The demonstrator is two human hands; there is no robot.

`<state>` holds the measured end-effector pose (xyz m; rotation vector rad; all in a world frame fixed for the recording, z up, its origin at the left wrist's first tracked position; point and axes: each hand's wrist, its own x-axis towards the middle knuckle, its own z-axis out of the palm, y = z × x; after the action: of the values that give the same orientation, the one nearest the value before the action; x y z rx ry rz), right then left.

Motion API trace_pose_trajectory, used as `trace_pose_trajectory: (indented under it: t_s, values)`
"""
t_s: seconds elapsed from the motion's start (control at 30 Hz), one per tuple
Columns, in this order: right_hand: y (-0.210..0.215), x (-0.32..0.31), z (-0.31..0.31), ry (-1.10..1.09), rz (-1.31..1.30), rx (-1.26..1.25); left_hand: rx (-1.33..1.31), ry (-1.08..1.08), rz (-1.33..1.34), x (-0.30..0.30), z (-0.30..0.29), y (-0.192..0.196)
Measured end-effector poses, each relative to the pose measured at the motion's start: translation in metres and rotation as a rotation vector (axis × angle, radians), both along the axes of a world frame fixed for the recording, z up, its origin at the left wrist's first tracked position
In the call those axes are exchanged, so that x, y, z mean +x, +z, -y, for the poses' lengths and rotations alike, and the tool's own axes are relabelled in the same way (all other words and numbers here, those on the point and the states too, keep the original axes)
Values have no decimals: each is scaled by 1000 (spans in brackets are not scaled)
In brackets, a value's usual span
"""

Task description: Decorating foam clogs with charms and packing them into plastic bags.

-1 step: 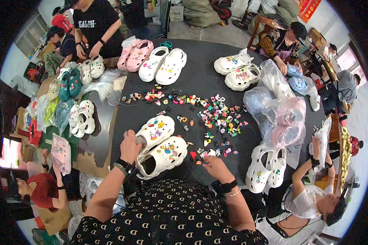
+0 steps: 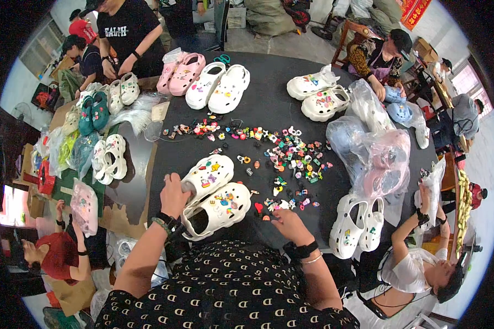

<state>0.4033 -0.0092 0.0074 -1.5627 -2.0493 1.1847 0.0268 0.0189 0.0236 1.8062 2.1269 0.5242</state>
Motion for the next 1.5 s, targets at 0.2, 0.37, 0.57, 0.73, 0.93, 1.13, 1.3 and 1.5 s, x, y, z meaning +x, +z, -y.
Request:
trace_pose_trajectory:
  t_s: [0.2, 0.37, 0.57, 0.73, 0.93, 1.13, 1.3, 1.5]
  values:
    - [-16, -2, -3, 28, 92, -48, -177, 46, -184, 0, -21, -6]
    - [-34, -4, -4, 135, 139, -46, -205, 7, -230, 0, -26, -4]
    - [-33, -7, -7, 158, 129, -70, -191, -57, -116, -18, -14, -5]
    - [-52, 8, -4, 156, 120, 48, -124, -10, 244, -27, 12, 5]
    - [-69, 23, -4, 162, 212, 70, -10, -59, 326, 2, 44, 44]
    - [-49, 2, -18, 87, 122, 19, -389, 39, 718, 30, 76, 27]
    - [-48, -10, -25, 71, 104, 56, -494, 214, 1176, 38, 68, 6]
    - [-55, -16, -19, 125, 91, 101, -583, 349, 1619, 42, 63, -22]
